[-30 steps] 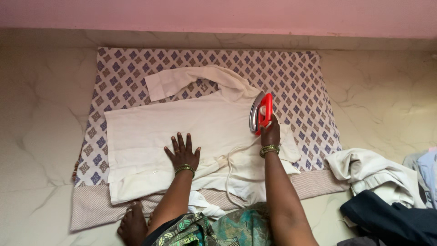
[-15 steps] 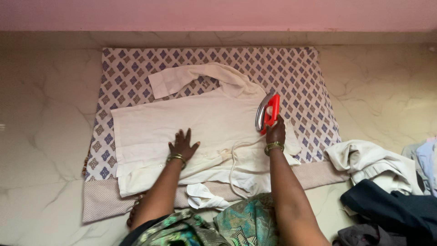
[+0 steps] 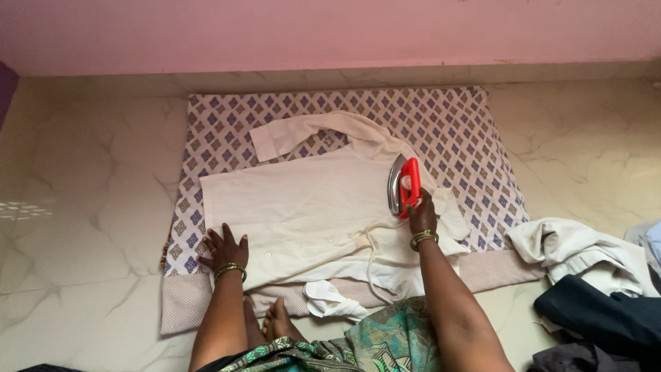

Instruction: The person buttons a white shirt, lays it flat on a patterned mat, and irons it with a red electric iron. The person smooths the fabric with their hands and moves the iron across the shirt's body and sleeves.

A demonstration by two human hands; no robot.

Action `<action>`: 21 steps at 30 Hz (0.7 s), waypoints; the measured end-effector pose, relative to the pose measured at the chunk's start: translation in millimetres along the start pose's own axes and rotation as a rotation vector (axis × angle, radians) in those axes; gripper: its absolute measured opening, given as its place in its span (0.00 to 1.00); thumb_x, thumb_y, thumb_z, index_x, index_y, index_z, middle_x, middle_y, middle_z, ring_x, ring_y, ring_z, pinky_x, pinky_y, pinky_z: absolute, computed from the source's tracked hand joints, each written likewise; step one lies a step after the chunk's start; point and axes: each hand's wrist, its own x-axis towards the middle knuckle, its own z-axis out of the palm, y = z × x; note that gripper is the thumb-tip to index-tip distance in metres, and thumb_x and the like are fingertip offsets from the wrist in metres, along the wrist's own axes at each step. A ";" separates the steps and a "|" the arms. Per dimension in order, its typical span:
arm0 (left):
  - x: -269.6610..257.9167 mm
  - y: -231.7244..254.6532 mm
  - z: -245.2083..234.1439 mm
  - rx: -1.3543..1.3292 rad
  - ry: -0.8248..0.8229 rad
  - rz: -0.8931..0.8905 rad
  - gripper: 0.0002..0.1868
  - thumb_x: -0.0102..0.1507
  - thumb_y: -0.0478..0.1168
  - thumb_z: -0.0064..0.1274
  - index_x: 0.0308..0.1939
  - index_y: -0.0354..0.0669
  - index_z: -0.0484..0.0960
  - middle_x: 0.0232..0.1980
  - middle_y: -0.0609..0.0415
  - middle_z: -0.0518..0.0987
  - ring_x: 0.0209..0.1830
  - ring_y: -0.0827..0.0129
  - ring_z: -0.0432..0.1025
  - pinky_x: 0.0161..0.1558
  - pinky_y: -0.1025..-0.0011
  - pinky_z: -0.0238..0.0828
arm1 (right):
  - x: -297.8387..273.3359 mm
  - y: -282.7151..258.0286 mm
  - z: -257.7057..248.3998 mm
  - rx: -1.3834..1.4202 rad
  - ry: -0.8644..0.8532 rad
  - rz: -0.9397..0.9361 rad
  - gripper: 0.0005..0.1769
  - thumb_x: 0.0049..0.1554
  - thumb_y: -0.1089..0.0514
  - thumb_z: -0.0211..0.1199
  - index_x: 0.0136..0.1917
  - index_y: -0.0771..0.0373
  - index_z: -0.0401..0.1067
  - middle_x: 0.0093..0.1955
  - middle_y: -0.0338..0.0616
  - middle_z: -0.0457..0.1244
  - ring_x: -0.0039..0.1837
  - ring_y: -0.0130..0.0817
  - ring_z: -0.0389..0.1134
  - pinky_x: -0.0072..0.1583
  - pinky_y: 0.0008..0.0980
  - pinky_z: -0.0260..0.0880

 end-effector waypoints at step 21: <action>4.2 -29.6 14.6 0.080 -0.034 0.023 0.45 0.66 0.72 0.29 0.81 0.71 0.31 0.85 0.52 0.23 0.83 0.51 0.18 0.69 0.28 0.13 | 28.5 -87.3 76.8 -0.001 -0.358 -0.429 0.41 0.51 0.60 0.68 0.75 0.52 0.57 0.68 0.56 0.62 0.67 0.55 0.65 0.65 0.47 0.67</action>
